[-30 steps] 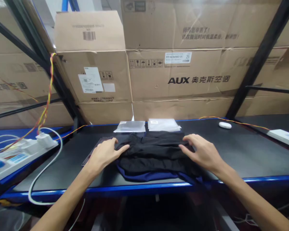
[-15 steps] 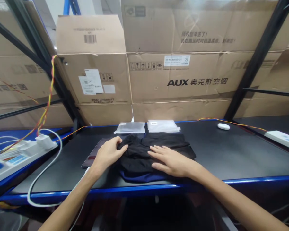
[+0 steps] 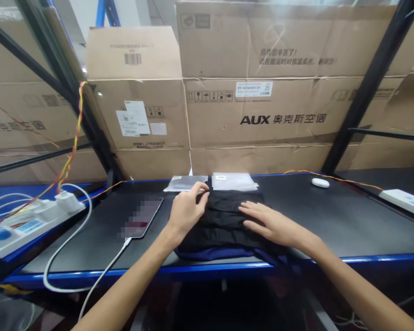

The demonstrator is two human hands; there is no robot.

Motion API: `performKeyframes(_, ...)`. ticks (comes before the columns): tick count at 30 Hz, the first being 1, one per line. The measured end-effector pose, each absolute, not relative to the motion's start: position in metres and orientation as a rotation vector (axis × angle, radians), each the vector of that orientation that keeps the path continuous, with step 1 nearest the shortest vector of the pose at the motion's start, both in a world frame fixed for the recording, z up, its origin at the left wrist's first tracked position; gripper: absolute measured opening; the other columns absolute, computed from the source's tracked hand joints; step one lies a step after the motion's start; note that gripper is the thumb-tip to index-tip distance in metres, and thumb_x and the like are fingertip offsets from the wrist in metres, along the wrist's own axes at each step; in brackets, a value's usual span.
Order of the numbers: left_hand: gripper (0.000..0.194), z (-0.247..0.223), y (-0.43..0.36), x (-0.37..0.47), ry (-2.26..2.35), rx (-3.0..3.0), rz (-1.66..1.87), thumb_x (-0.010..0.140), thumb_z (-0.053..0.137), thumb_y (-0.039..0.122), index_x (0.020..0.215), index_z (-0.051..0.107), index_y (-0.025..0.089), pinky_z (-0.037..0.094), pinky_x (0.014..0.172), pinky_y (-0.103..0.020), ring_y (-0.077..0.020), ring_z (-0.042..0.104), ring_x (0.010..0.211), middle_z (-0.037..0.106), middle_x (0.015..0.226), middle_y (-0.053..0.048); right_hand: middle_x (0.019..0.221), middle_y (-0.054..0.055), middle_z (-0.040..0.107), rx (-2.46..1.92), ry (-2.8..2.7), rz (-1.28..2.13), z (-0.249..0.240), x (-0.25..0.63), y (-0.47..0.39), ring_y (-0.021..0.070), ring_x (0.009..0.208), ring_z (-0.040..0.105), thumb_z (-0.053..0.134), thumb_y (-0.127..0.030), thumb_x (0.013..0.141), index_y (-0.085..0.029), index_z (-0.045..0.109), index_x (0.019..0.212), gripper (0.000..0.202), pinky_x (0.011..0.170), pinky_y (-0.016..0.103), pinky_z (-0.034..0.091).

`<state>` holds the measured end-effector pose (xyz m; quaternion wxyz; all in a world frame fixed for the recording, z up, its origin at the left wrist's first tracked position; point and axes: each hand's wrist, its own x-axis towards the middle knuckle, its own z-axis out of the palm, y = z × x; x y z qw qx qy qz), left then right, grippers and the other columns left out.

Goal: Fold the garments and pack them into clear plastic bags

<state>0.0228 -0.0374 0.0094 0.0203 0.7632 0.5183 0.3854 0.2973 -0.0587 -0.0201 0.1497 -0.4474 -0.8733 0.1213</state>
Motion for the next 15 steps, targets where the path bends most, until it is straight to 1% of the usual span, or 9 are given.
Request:
performKeyframes(3, 0.023, -0.001, -0.039, 0.046, 1.459, 2.506, 1.089, 0.095, 0.055, 0.026, 0.116, 0.063, 0.028, 0.052, 0.088, -0.031, -0.0205, 0.071, 0.098, 0.076, 0.107, 0.0, 0.152, 0.008, 0.044, -1.354, -2.465, 0.247, -0.026, 0.315, -0.055, 0.0306, 0.146, 0.03, 0.038, -0.058, 0.099, -0.022, 0.052, 0.144, 0.059, 0.121, 0.055, 0.021)
performKeyframes(5, 0.022, -0.012, -0.042, 0.058, 1.352, 2.648, 0.948, 0.097, 0.053, 0.026, 0.113, 0.067, 0.027, 0.047, 0.101, -0.036, -0.0203, 0.07, 0.1, 0.075, 0.109, 0.0, 0.152, 0.01, 0.044, -1.402, -2.437, 0.218, -0.031, 0.324, -0.053, 0.0313, 0.146, 0.03, 0.037, -0.058, 0.099, -0.02, 0.053, 0.143, 0.06, 0.12, 0.056, 0.021)
performKeyframes(7, 0.021, -0.022, -0.044, 0.065, 1.263, 2.755, 0.791, 0.098, 0.053, 0.029, 0.109, 0.07, 0.027, 0.042, 0.107, -0.041, -0.0215, 0.068, 0.103, 0.075, 0.108, 0.0, 0.152, 0.011, 0.045, -1.433, -2.419, 0.232, -0.036, 0.331, -0.052, 0.031, 0.145, 0.031, 0.036, -0.059, 0.098, -0.019, 0.053, 0.142, 0.062, 0.12, 0.055, 0.023)
performKeyframes(10, 0.023, -0.03, -0.05, 0.067, 1.159, 2.84, 0.628, 0.098, 0.053, 0.034, 0.109, 0.072, 0.027, 0.039, 0.11, -0.045, -0.0242, 0.064, 0.112, 0.075, 0.109, 0.0, 0.151, 0.009, 0.046, -1.432, -2.409, 0.282, -0.043, 0.337, -0.053, 0.0296, 0.145, 0.032, 0.035, -0.059, 0.099, -0.02, 0.053, 0.143, 0.062, 0.12, 0.051, 0.026)
performKeyframes(13, 0.033, -0.026, -0.056, 0.064, 1.127, 2.821, 0.608, 0.098, 0.052, 0.041, 0.123, 0.066, 0.026, 0.038, 0.111, -0.044, -0.0245, 0.062, 0.116, 0.071, 0.119, -0.003, 0.152, 0.008, 0.045, -1.426, -2.388, 0.305, -0.049, 0.338, -0.053, 0.0291, 0.145, 0.033, 0.035, -0.059, 0.099, -0.021, 0.053, 0.142, 0.061, 0.12, 0.05, 0.028)
performKeyframes(15, 0.04, -0.018, -0.06, 0.062, 1.124, 2.751, 0.639, 0.097, 0.052, 0.046, 0.131, 0.06, 0.026, 0.041, 0.109, -0.04, -0.0234, 0.063, 0.115, 0.069, 0.125, -0.003, 0.152, 0.008, 0.045, -1.423, -2.379, 0.302, -0.051, 0.338, -0.052, 0.029, 0.145, 0.033, 0.036, -0.059, 0.098, -0.021, 0.053, 0.142, 0.061, 0.12, 0.05, 0.028)
